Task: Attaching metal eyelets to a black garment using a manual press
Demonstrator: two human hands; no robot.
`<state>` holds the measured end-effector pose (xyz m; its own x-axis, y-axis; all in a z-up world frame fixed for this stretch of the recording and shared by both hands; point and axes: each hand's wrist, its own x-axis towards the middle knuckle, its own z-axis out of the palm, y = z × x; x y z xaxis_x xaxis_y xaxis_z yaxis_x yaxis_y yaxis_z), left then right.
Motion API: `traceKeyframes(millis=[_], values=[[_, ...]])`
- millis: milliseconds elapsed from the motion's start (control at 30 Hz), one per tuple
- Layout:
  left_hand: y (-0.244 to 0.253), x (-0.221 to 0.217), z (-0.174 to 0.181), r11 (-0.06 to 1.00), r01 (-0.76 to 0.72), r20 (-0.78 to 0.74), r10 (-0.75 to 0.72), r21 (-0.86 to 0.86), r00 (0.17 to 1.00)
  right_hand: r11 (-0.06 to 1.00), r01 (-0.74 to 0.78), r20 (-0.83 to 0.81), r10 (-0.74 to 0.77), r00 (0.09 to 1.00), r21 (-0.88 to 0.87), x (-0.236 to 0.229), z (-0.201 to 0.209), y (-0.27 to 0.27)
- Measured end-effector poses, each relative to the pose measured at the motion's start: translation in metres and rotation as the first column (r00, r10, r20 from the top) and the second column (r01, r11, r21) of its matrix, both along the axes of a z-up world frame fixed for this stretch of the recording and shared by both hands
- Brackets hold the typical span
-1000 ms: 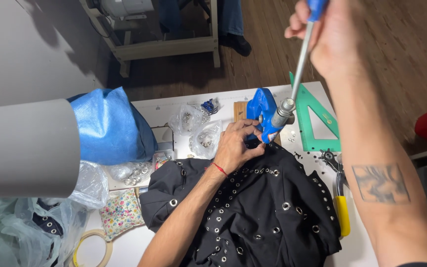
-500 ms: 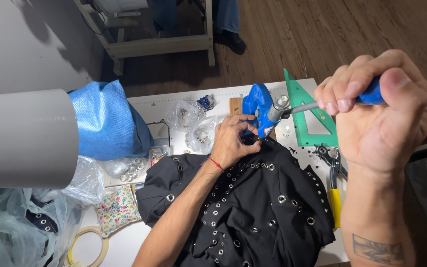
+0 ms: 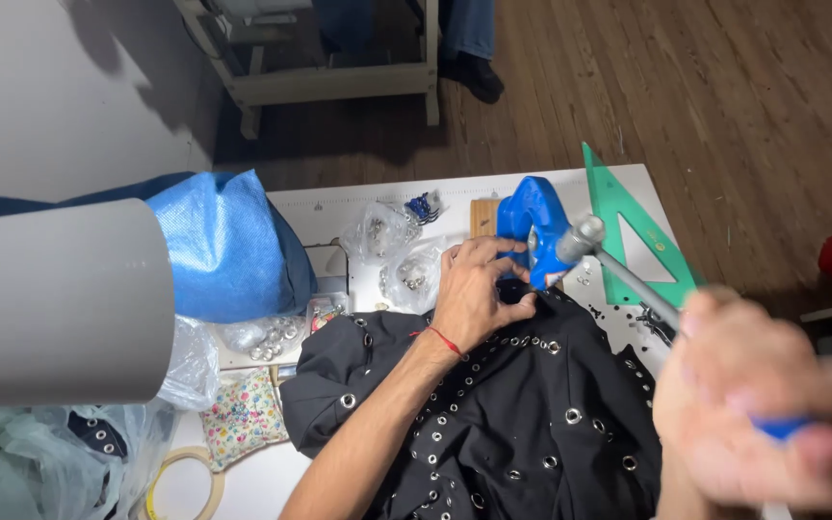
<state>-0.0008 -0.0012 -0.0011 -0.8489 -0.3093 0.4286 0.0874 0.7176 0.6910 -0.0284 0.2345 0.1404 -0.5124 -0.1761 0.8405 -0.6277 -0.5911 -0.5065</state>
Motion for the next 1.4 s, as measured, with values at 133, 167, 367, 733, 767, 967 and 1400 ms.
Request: traceKeyframes(millis=[133,167,367,733,767,967,1400], values=[[-0.001,-0.001,-0.002,0.997,-0.009,0.069,0.004,0.079,0.998,0.990,-0.020,0.091,0.008,0.996,0.140,-0.010,0.037,-0.015],[-0.003,-0.002,-0.002,0.997,-0.004,0.053,0.000,0.077,0.999,0.980,-0.080,0.168,0.049,0.984,0.182,-0.013,0.045,-0.017],[-0.006,-0.003,-0.003,0.998,0.004,0.056,-0.007,0.063,0.998,0.881,-0.231,0.297,0.109,0.949,0.414,-0.117,0.090,-0.094],[-0.029,0.007,0.012,0.972,0.161,0.144,-0.186,0.170,0.972,0.660,-0.314,0.549,-0.179,0.817,0.682,-0.135,-0.073,-0.063],[-0.034,0.012,0.030,0.959,0.198,0.245,-0.245,0.203,0.938,0.443,-0.181,0.334,-0.295,0.895,0.878,-0.143,-0.102,-0.050],[-0.055,0.016,0.027,0.923,0.282,0.337,-0.361,0.260,0.870,0.479,-0.256,0.385,-0.194,0.902,0.840,-0.087,-0.106,-0.035],[-0.054,0.043,0.043,0.898,0.302,0.389,-0.415,0.320,0.822,0.594,-0.499,0.590,0.050,0.806,0.631,-0.085,-0.114,-0.013]])
